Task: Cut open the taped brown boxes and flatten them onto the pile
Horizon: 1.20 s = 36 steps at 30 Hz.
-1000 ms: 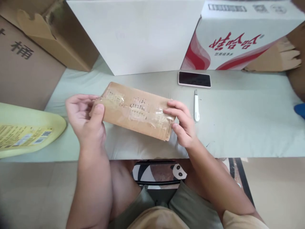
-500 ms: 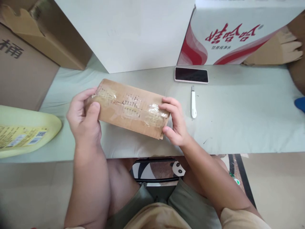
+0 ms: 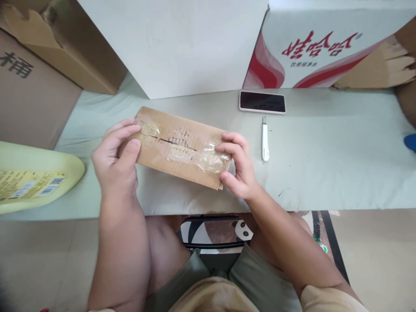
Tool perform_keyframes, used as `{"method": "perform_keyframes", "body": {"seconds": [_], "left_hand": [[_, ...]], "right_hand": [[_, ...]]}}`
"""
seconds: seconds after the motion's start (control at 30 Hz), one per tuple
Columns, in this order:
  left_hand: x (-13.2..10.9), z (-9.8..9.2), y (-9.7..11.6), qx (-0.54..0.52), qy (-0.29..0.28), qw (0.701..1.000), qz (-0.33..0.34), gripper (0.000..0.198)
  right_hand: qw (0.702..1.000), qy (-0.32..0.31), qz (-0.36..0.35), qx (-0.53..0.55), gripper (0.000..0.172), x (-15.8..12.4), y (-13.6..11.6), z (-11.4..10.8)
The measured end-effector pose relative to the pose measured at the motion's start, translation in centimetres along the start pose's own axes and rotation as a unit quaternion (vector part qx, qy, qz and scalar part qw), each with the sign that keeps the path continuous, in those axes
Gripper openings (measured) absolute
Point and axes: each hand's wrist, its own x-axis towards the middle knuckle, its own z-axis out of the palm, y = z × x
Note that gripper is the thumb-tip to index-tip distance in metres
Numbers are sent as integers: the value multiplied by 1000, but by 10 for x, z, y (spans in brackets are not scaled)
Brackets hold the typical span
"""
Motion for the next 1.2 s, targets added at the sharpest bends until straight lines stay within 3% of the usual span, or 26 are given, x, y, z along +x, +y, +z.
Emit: {"method": "perform_keyframes", "body": {"seconds": [0.2,0.47,0.7,0.9,1.2], "left_hand": [[-3,3,6,20,5,1000,21,25],[-8,7,8,19,21,999,47,34],[-13,14,14,-18,123,990,71,42],[-12,11,13,56,78,995,8,34],[-9,14,22,53,76,992,-82,30]], "right_hand": [[999,6,-34,36,42,3,1,0],[999,13,-49,0,49,2,3,2],[999,5,-51,-7,63,1,6,0],[999,-11,-19,-31,66,-4,8,-1],[999,-2,-28,21,52,0,4,-3]]}}
